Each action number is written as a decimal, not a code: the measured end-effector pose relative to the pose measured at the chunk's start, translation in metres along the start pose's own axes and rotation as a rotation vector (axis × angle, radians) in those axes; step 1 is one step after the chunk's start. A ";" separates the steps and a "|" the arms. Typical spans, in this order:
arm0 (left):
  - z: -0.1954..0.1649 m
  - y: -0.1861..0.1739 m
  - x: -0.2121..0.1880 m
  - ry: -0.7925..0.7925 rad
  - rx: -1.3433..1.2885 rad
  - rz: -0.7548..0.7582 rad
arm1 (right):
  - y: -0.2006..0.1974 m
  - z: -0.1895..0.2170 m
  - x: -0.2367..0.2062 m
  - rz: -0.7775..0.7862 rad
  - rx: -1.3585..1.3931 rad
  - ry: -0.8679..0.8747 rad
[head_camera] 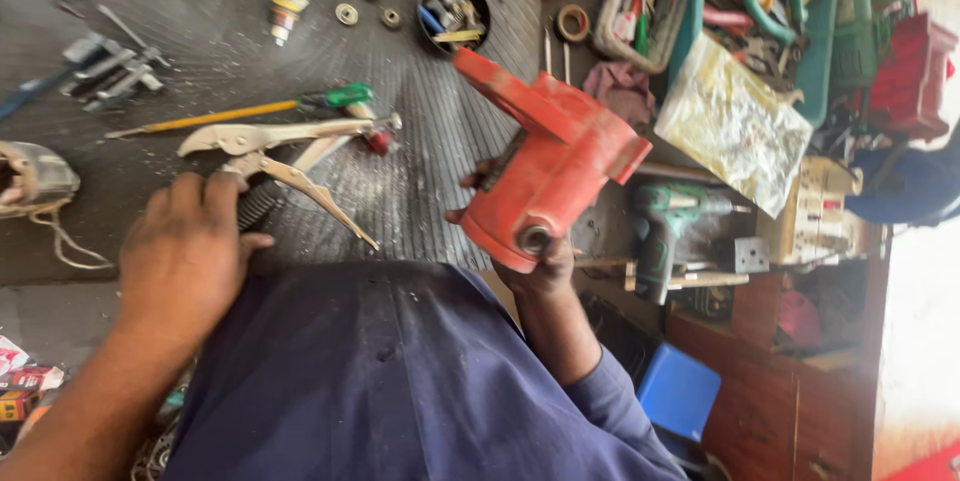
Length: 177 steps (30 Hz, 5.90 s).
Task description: The person disassembles a red plastic housing of an electrical appliance, removes a metal component with a hammer, and uses a screwdriver and pliers to adjust internal parts. The person then reassembles the housing and secures it with a hammer.
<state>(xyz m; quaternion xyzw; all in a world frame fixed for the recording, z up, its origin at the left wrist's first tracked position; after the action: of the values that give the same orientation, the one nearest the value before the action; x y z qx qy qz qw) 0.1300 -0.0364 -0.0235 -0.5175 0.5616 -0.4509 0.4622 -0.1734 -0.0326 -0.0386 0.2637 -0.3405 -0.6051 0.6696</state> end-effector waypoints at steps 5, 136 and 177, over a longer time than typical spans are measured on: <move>-0.014 0.014 -0.008 0.158 0.196 -0.027 | 0.012 -0.002 0.005 0.088 -0.022 0.027; -0.060 0.021 -0.027 0.196 -1.108 0.339 | 0.000 -0.003 0.030 0.029 0.408 0.040; -0.096 -0.040 -0.052 0.310 -0.792 0.123 | -0.011 0.017 0.077 0.011 0.008 -0.168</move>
<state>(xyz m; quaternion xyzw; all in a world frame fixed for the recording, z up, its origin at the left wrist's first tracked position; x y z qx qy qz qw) 0.0442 0.0162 0.0342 -0.5467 0.7839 -0.2442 0.1640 -0.1913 -0.1088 -0.0258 0.2128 -0.3994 -0.6200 0.6409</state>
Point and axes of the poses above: each hand's wrist, its own x-axis towards the middle knuckle, its own y-axis out of the palm, z = x × y, the point moved 8 cm from there along x, towards the middle knuckle, and after that the axes turned 10 degrees about -y, right-handed, at the moved point
